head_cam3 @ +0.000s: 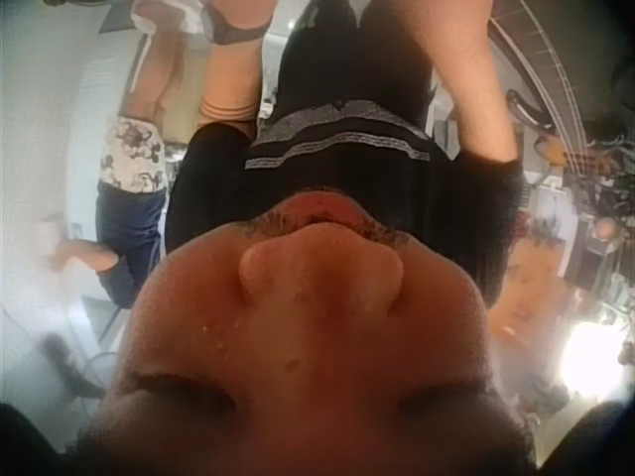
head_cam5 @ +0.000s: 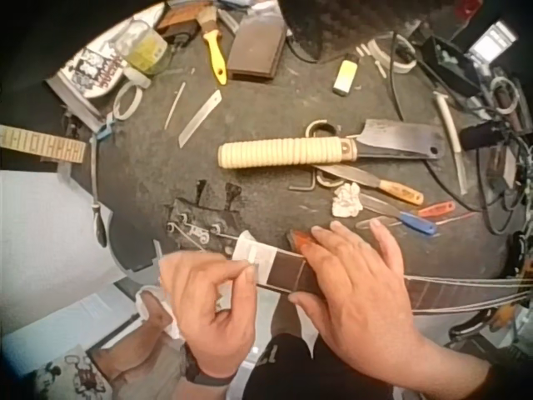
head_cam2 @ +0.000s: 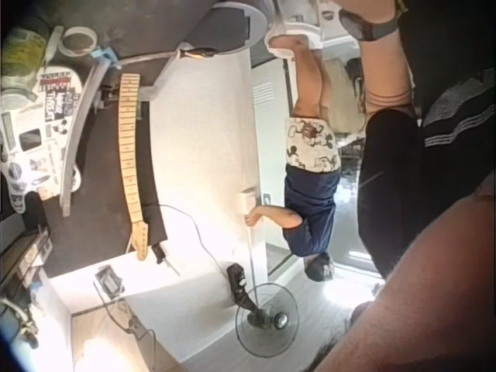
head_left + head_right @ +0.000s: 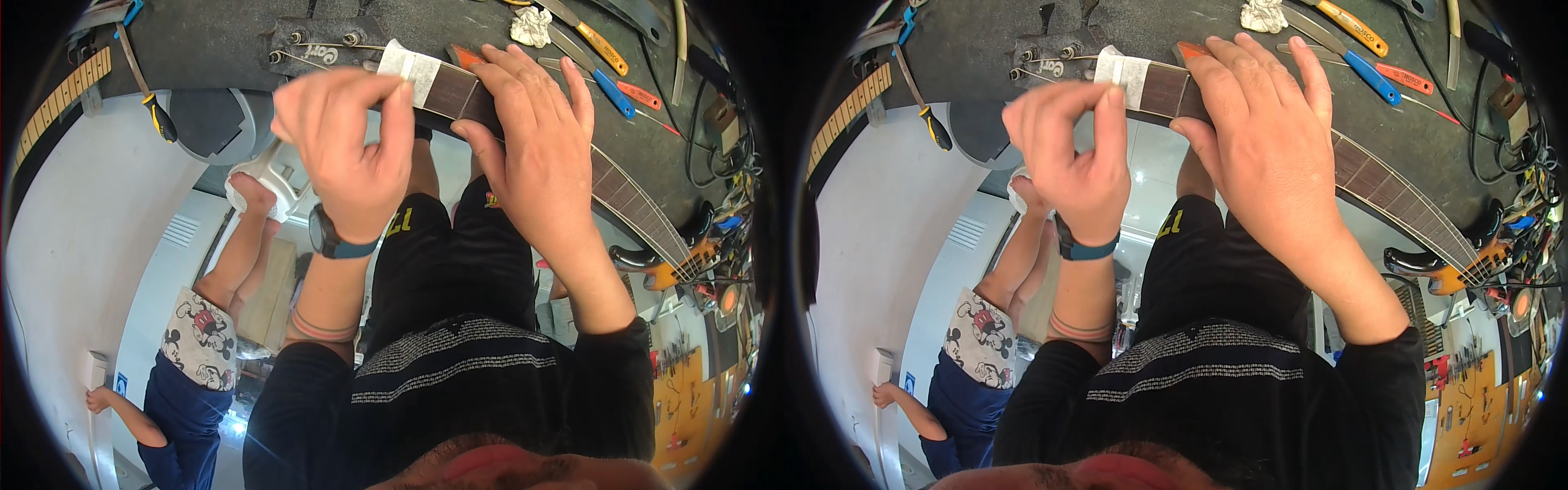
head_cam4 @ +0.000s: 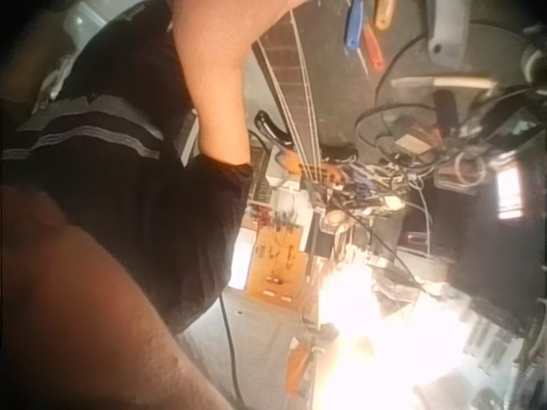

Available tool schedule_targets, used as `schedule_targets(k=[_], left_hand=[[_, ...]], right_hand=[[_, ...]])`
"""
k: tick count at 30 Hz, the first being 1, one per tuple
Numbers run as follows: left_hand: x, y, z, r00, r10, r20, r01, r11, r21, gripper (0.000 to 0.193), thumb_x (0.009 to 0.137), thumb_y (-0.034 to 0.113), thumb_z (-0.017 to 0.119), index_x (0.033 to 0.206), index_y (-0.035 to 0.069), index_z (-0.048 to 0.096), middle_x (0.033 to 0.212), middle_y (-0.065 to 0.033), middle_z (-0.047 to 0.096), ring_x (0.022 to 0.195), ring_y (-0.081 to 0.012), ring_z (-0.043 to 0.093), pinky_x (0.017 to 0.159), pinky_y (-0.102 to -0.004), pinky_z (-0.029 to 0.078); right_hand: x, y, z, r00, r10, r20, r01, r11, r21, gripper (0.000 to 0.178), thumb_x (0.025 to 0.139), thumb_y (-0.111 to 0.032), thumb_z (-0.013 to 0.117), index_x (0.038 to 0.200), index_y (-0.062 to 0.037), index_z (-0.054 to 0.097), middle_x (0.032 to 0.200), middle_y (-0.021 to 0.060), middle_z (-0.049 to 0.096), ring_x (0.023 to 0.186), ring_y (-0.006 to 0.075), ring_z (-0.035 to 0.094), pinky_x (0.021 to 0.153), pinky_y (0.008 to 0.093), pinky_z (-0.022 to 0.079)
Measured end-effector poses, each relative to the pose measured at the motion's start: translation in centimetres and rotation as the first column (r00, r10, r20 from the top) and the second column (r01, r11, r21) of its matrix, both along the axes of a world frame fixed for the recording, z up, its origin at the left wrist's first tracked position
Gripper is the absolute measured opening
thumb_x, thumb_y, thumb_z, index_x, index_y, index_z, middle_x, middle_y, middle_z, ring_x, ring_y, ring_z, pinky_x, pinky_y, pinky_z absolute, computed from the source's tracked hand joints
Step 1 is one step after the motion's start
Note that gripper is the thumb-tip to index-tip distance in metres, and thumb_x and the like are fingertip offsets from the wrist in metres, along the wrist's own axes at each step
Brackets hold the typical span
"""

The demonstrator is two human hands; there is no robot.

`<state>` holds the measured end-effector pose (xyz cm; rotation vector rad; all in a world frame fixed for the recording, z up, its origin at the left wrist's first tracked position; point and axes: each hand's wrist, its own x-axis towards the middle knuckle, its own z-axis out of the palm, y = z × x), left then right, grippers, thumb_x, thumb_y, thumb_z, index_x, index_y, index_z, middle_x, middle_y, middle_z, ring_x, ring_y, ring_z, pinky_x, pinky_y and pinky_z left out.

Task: The person files a guitar nut with a file, uses a sanding block to smooth the surface, brushes away debris, and peels off masking tape from the guitar neck.

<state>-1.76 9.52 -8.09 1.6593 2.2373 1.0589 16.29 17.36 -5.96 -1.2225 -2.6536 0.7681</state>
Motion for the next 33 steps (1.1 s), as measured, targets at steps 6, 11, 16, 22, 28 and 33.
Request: schedule_targets(k=[6, 11, 16, 22, 28, 33], left_hand=[[0.3, 0.3, -0.1, 0.999, 0.025, 0.027, -0.025, 1.0, 0.004, 0.014, 0.087, 0.008, 0.082, 0.096, 0.014, 0.074, 0.094, 0.0012, 0.068, 0.101, -0.0252, 0.056, 0.093, -0.0398, 0.036], [0.4, 1.3, -0.1, 0.999, 0.038, 0.02, -0.037, 0.999, -0.02, 0.013, 0.087, 0.008, 0.083, 0.094, 0.013, 0.074, 0.095, 0.0003, 0.069, 0.101, -0.0255, 0.056, 0.093, -0.0396, 0.036], [1.1, -0.5, 0.1, 0.996, 0.074, 0.046, -0.072, 0.997, -0.041, 0.011, 0.086, 0.01, 0.083, 0.091, 0.013, 0.074, 0.095, 0.0015, 0.07, 0.101, -0.0254, 0.055, 0.095, -0.0391, 0.036], [0.7, 2.1, 0.9, 1.0, 0.012, -0.002, -0.012, 0.999, -0.038, 0.008, 0.088, 0.006, 0.084, 0.092, 0.009, 0.077, 0.093, -0.0021, 0.071, 0.102, -0.0213, 0.054, 0.091, -0.0339, 0.042], [1.1, -0.2, 0.4, 0.99, 0.108, 0.088, -0.102, 0.992, -0.07, 0.01, 0.087, 0.008, 0.083, 0.092, 0.013, 0.076, 0.095, 0.0014, 0.072, 0.104, -0.0244, 0.055, 0.096, -0.0375, 0.036], [0.5, 0.5, 0.1, 0.999, 0.021, 0.032, -0.021, 1.0, 0.004, 0.013, 0.086, 0.007, 0.085, 0.096, 0.012, 0.078, 0.095, 0.0003, 0.073, 0.104, -0.0246, 0.054, 0.095, -0.0367, 0.036]], right_hand=[[0.1, 0.1, -0.1, 1.0, 0.008, -0.007, -0.008, 1.0, 0.003, 0.058, 0.09, -0.03, 0.08, 0.141, -0.0103, 0.061, 0.139, 0.0104, 0.066, 0.137, 0.0297, 0.06, 0.125, 0.0551, 0.028], [0.3, 0.2, 0.0, 1.0, 0.007, -0.01, -0.007, 1.0, -0.003, 0.057, 0.09, -0.03, 0.08, 0.141, -0.0109, 0.061, 0.139, 0.01, 0.066, 0.138, 0.0293, 0.06, 0.125, 0.0551, 0.028], [0.6, 0.2, -0.3, 1.0, 0.007, -0.013, -0.007, 1.0, 0.009, 0.057, 0.09, -0.031, 0.08, 0.14, -0.0111, 0.062, 0.139, 0.009, 0.067, 0.138, 0.0287, 0.06, 0.125, 0.0553, 0.028], [0.8, 0.3, -0.3, 1.0, 0.016, -0.02, -0.016, 0.999, 0.031, 0.057, 0.09, -0.031, 0.08, 0.14, -0.0114, 0.062, 0.138, 0.0087, 0.067, 0.139, 0.028, 0.059, 0.126, 0.0556, 0.028], [0.7, 0.4, 0.0, 1.0, 0.009, 0.005, -0.009, 1.0, -0.012, 0.052, 0.093, -0.028, 0.079, 0.139, -0.0097, 0.062, 0.144, 0.006, 0.067, 0.144, 0.0279, 0.057, 0.128, 0.0542, 0.025], [0.5, 0.4, 0.0, 1.0, 0.012, 0.007, -0.012, 1.0, -0.012, 0.053, 0.092, -0.028, 0.08, 0.139, -0.0098, 0.062, 0.144, 0.0056, 0.067, 0.145, 0.0278, 0.056, 0.128, 0.0543, 0.025]])
